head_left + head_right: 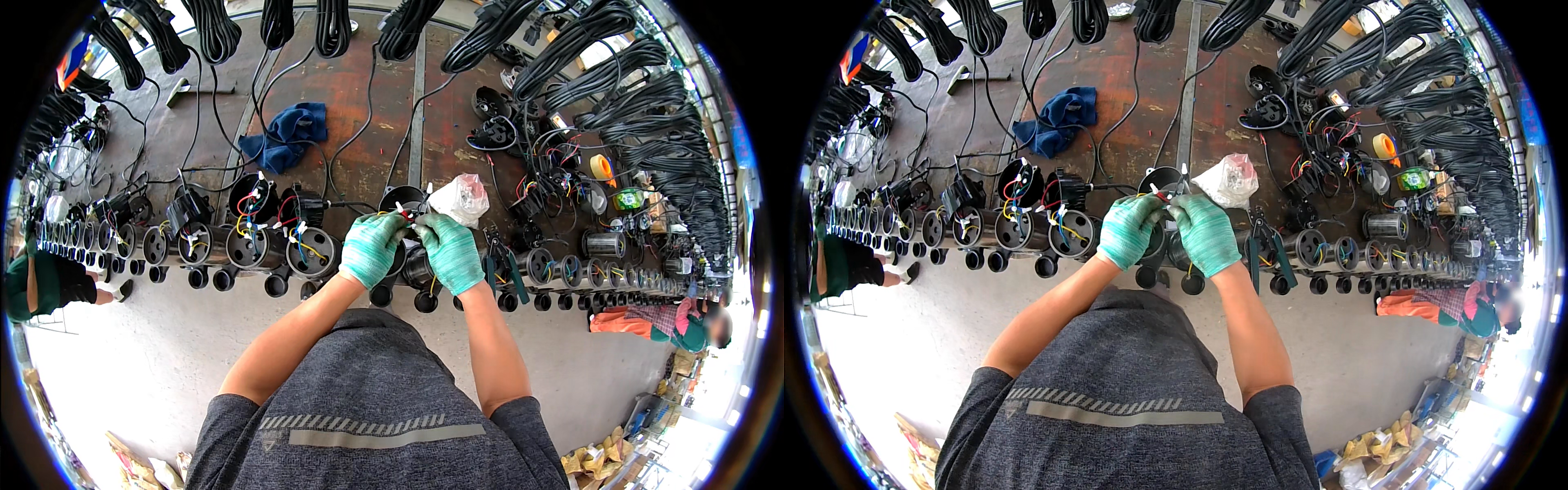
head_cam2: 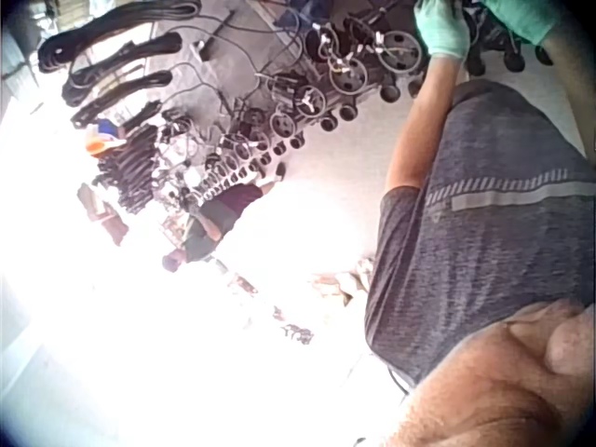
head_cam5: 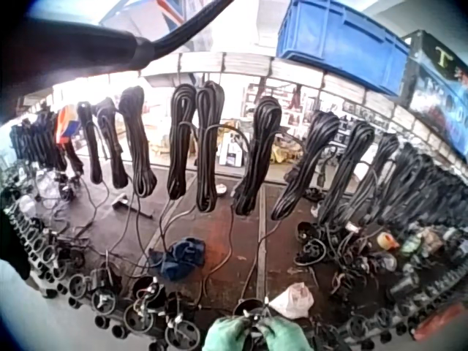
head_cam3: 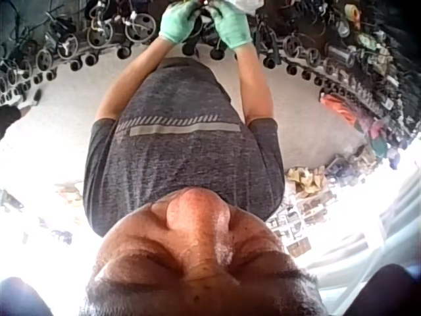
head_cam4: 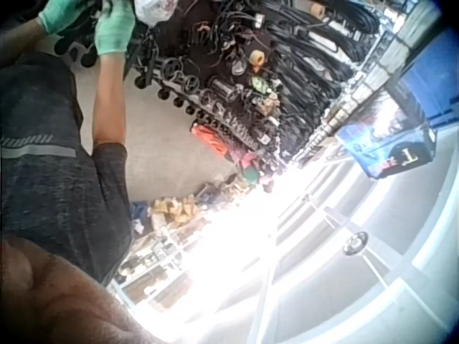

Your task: The person assembles electrical components at a workbench. They pick small white plastic connectors from a pile and insert them into cylindrical black housings containing wires. They then use pliers to crimp the connectors onto the wires. The person repeats this process for multiple units.

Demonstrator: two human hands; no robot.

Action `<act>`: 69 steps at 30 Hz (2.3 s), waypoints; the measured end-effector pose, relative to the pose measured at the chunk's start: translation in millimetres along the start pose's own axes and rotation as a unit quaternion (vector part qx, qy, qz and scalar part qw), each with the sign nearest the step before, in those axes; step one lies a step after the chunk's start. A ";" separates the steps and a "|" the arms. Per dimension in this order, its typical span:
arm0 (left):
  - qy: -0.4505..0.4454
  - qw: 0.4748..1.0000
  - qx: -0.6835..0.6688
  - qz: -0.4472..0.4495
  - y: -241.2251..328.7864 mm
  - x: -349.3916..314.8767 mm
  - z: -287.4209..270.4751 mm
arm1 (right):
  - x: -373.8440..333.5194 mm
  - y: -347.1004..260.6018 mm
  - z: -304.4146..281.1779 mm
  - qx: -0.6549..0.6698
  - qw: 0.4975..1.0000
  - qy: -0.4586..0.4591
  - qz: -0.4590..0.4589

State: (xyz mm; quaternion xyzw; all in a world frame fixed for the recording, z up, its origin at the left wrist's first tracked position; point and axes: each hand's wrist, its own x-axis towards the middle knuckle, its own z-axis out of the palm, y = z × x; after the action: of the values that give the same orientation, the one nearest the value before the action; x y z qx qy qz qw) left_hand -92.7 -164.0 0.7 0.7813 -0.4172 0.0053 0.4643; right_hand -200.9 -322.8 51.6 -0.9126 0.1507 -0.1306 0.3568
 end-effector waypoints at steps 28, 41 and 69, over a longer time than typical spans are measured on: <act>0.018 0.998 -0.057 0.002 -5.3 -1.5 0.6 | -95.0 15.0 -82.1 -0.353 0.890 -0.034 0.287; -0.005 0.996 -0.094 0.001 -3.6 -1.4 -8.9 | -56.9 -46.2 -29.1 -0.252 0.950 -0.096 0.158; 0.021 0.998 -0.062 0.021 -9.6 -4.1 -2.3 | -26.4 -45.5 -24.8 -0.249 0.941 -0.198 0.118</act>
State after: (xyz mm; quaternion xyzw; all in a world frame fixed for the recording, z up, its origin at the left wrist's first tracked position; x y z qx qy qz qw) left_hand -88.2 -157.5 -6.5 0.7421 -0.4230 0.0054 0.5199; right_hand -225.5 -296.4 97.3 -0.9556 0.2112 0.1371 0.1533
